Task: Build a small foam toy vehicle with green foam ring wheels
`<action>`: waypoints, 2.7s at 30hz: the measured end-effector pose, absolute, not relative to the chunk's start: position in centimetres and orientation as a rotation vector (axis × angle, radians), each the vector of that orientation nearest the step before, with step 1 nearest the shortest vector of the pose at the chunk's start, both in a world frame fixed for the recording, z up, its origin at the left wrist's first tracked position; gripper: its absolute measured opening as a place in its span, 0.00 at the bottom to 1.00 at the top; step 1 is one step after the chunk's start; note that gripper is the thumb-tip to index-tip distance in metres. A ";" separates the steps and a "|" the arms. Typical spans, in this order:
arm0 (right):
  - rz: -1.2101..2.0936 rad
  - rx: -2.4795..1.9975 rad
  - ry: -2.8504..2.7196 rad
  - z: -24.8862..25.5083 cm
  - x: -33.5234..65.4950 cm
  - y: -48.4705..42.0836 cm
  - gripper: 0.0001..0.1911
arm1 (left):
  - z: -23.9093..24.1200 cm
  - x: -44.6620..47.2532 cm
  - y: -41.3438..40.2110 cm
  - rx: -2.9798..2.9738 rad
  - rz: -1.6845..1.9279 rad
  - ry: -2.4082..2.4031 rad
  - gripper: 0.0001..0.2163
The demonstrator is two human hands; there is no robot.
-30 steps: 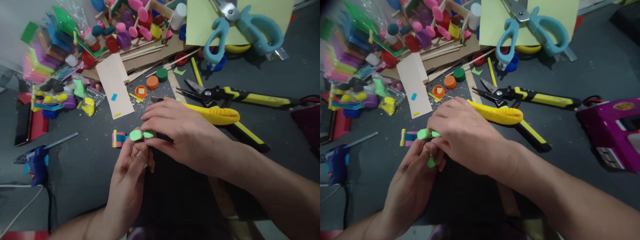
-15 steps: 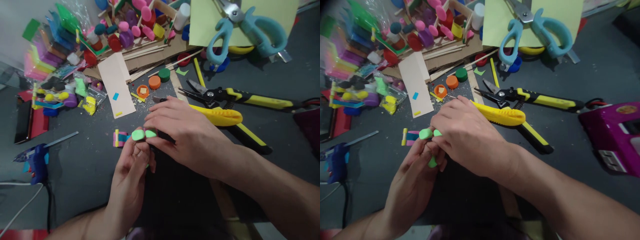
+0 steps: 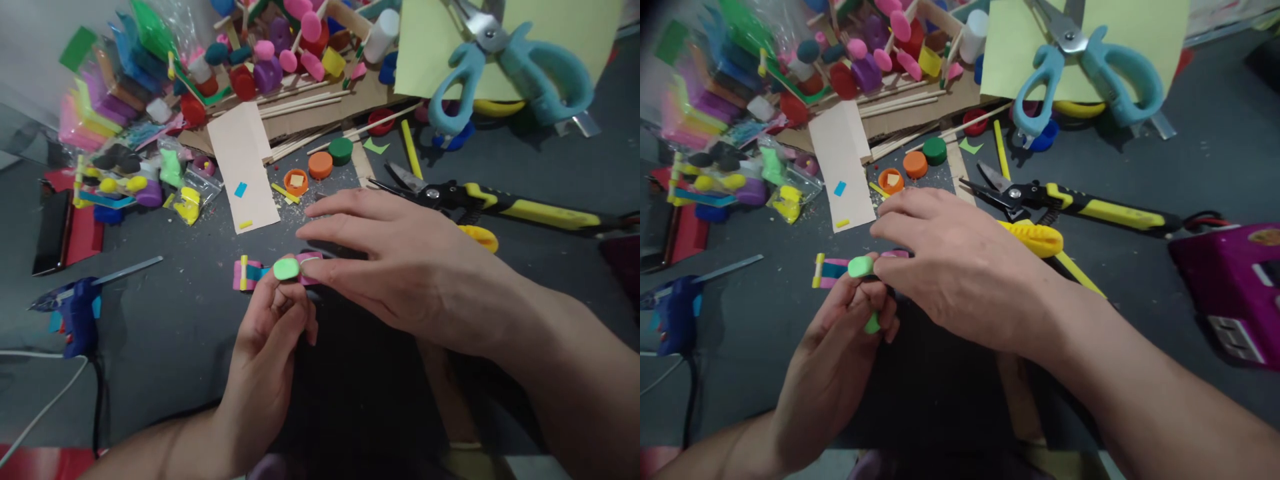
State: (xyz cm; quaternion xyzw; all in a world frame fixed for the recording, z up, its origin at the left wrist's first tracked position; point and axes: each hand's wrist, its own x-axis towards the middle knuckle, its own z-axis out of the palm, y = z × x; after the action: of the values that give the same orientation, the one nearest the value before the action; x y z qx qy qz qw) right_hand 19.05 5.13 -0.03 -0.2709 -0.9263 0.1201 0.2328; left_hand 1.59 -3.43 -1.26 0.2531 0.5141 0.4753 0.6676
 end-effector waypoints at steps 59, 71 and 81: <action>0.337 -0.714 -2.457 -0.3 18.6 4.4 0.13 | -1.4 1.5 -3.9 0.589 1.084 1.226 0.23; 0.237 -0.950 -2.313 0.0 19.2 4.4 0.15 | -1.0 1.6 -3.4 0.540 1.077 1.248 0.22; 0.490 -0.949 -2.326 -1.2 17.7 3.8 0.10 | -1.3 1.6 -3.2 0.536 1.109 1.210 0.15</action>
State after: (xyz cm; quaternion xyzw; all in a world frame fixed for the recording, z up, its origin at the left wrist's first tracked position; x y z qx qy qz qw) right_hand 17.75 3.80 -1.21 -0.3552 -0.8705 0.1832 0.2872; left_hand 1.59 -3.22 -1.28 0.2361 0.5325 0.4882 0.6498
